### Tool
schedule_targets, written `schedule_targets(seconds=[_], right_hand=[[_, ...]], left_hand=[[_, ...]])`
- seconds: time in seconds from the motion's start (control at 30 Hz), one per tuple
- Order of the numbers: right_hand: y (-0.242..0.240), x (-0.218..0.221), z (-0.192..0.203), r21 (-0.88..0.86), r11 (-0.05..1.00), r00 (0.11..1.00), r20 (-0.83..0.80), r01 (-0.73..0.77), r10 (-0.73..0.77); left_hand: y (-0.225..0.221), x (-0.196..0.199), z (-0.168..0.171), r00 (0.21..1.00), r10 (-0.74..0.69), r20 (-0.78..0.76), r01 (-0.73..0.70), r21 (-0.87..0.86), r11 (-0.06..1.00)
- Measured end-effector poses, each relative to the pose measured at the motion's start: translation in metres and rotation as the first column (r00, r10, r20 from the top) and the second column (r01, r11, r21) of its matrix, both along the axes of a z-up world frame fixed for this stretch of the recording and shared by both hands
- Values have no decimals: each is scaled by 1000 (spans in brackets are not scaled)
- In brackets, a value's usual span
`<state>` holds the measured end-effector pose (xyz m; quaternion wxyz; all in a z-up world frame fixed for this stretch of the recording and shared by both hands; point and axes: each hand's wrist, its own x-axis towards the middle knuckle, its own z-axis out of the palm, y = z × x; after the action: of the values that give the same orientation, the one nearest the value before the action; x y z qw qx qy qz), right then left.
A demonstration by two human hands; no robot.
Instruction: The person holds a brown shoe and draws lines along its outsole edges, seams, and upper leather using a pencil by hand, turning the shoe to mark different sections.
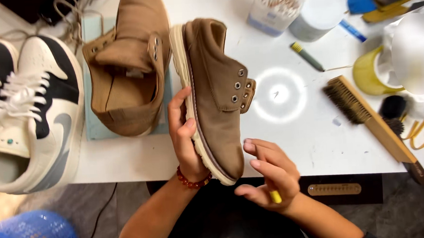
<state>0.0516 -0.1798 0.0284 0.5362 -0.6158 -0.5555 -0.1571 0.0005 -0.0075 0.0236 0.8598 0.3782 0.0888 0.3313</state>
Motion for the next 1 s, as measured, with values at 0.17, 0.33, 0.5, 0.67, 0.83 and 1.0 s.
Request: schedule_targets(seconds=[0.17, 0.33, 0.5, 0.67, 0.83, 1.0], right_hand=[[-4, 1, 5, 3, 1000, 994, -106, -21, 21], [-18, 5, -10, 136, 970, 931, -280, -201, 232], [-34, 6, -30, 134, 991, 913, -405, 6, 49], [-28, 3, -22, 152, 979, 944, -320, 136, -81], [-10, 8, 19, 70, 997, 987, 161, -40, 28], [1, 31, 46, -111, 992, 846, 533, 55, 13]], left_hand=[[-9, 10, 7, 996, 26, 85, -25, -15, 1000], [-8, 17, 25, 977, -57, 204, 90, -154, 984], [6, 21, 47, 915, -204, 349, 300, -247, 922], [13, 24, 36, 978, -66, 195, 63, 24, 998], [3, 18, 27, 975, 9, 221, -52, 190, 980], [-3, 7, 33, 975, -4, 223, -41, 198, 979]])
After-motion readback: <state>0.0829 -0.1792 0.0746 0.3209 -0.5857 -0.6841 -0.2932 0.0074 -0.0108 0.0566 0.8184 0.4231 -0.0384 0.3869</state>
